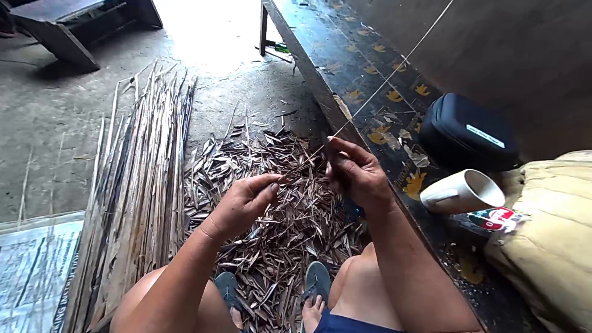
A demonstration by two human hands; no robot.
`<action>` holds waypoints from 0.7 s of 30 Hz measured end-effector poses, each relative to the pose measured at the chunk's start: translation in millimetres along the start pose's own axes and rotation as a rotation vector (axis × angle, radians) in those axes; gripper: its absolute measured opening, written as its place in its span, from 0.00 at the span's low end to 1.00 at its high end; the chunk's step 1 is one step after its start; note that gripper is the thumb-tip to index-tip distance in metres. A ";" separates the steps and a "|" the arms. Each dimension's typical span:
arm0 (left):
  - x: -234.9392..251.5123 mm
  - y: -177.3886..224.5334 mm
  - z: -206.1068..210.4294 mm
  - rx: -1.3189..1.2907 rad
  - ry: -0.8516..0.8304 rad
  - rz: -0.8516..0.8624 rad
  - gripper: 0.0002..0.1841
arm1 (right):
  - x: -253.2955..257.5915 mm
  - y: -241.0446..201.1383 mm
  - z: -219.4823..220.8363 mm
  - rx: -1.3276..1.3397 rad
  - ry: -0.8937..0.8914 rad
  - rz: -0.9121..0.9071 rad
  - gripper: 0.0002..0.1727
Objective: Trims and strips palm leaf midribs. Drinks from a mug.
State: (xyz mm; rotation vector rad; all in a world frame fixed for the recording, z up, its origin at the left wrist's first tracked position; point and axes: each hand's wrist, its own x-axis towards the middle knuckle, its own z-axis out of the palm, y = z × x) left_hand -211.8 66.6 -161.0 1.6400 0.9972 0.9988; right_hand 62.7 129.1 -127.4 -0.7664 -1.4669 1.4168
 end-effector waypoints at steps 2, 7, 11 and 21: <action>-0.8 -1.0 0.2 0.012 -0.003 0.001 0.17 | 0.8 -1.2 -5.7 0.014 0.025 -0.017 0.22; -0.5 -0.9 0.1 0.034 -0.011 -0.011 0.17 | 0.1 -7.4 -16.9 0.079 0.085 -0.098 0.24; -0.3 -1.6 2.2 0.048 -0.004 -0.032 0.17 | -2.3 -9.3 -19.2 0.058 0.002 -0.008 0.23; -2.7 -3.7 4.2 0.052 -0.008 -0.061 0.17 | -0.4 -3.4 -19.7 0.078 0.059 -0.040 0.25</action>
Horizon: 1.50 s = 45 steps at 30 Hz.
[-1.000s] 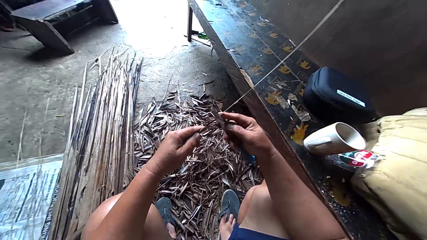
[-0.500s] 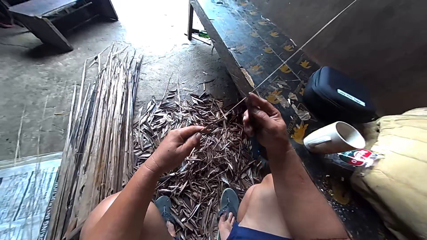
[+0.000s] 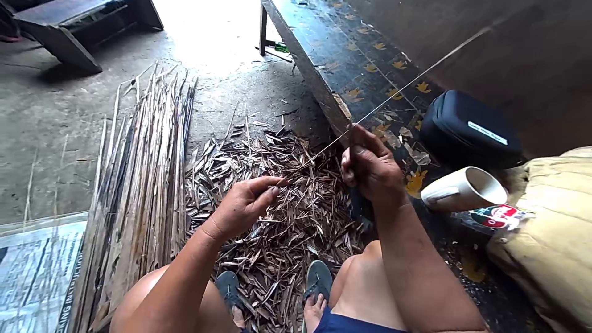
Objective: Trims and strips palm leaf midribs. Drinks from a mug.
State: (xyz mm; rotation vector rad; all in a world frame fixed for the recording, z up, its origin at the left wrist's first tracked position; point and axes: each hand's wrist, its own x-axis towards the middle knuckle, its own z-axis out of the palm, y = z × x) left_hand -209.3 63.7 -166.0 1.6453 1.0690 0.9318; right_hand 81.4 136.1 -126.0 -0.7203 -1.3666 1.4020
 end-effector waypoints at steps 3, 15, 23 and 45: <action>2.2 3.1 4.5 -0.034 0.012 -0.013 0.16 | -5.8 10.7 21.8 -0.022 -0.145 0.168 0.24; 3.9 0.5 -0.3 -0.191 0.047 -0.085 0.11 | -2.7 17.1 24.3 0.058 -0.110 0.130 0.22; 5.2 11.5 -1.4 -0.339 0.056 -0.063 0.11 | -13.6 41.9 61.2 0.046 -0.346 0.258 0.11; 6.7 15.9 -5.4 -0.468 0.006 -0.093 0.10 | -6.6 30.1 35.9 -0.302 -0.213 -0.065 0.07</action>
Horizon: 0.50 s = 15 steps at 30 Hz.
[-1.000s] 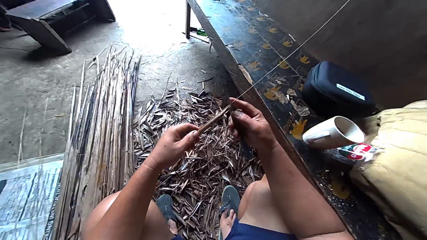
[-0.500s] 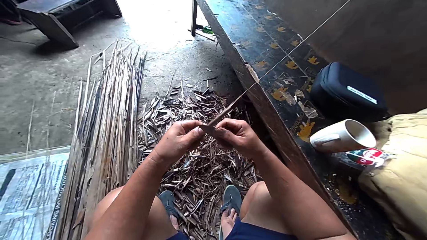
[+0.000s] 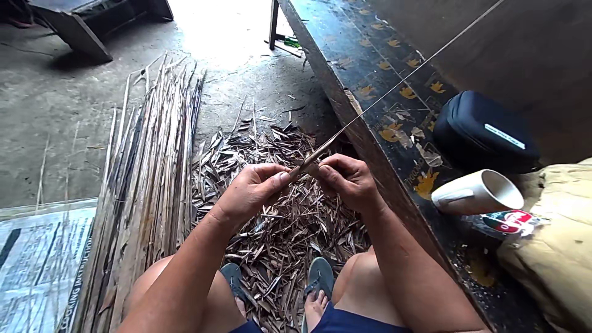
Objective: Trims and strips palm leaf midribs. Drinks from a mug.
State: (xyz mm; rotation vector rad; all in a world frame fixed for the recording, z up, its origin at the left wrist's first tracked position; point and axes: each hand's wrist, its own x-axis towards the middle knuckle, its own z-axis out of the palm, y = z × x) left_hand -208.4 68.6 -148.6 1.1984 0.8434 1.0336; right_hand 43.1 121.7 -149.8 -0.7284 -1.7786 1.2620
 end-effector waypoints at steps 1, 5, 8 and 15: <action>0.0 0.6 0.1 -0.001 0.000 0.000 0.11 | 0.1 -0.5 -1.4 0.000 0.016 -0.005 0.07; -1.8 0.8 -1.6 0.001 -0.007 0.005 0.10 | 0.9 -6.0 -12.9 -0.025 0.105 -0.033 0.07; -4.6 -0.1 -3.2 0.020 -0.005 0.008 0.09 | 2.0 -10.8 -26.1 -0.002 0.183 -0.062 0.09; -4.8 -10.3 -2.0 0.248 0.076 0.117 0.13 | 0.2 -11.8 -11.5 0.102 0.078 0.073 0.15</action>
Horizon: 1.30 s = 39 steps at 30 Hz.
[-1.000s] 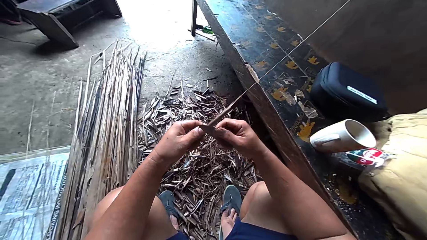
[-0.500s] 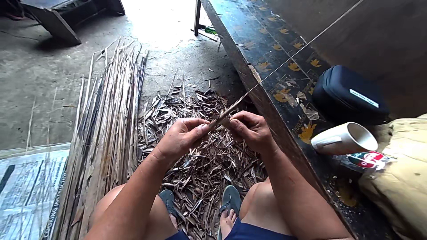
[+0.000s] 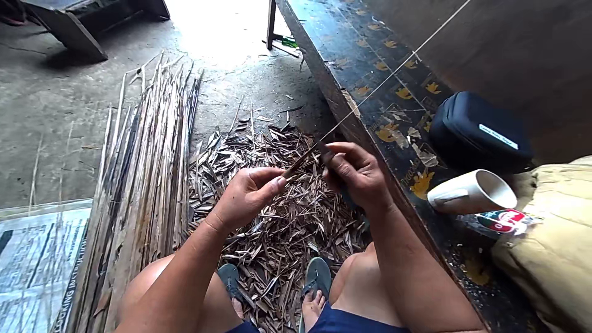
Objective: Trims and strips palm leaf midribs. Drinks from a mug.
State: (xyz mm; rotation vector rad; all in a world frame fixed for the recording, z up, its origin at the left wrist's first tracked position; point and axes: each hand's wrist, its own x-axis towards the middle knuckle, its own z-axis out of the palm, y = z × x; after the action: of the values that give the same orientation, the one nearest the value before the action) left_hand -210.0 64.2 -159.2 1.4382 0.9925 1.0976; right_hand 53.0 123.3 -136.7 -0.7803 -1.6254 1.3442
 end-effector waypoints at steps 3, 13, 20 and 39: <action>-0.4 0.0 2.3 0.129 -0.006 0.027 0.16 | -2.3 7.6 16.8 0.105 -0.146 0.103 0.21; 2.4 -0.7 0.3 0.142 -0.022 0.069 0.17 | -2.1 7.9 22.6 0.091 -0.134 0.087 0.20; 3.8 -1.0 -0.7 0.087 -0.077 0.059 0.17 | 0.0 5.6 11.9 0.067 -0.037 -0.010 0.21; 4.6 -0.7 1.2 0.012 -0.125 0.013 0.15 | 2.9 -7.6 -16.7 0.085 0.131 -0.120 0.24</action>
State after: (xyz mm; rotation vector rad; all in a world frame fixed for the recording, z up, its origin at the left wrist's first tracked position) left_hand -207.7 68.4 -159.4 1.5059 0.9036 0.9998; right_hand 67.2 131.4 -127.9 -0.6944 -1.4799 1.2429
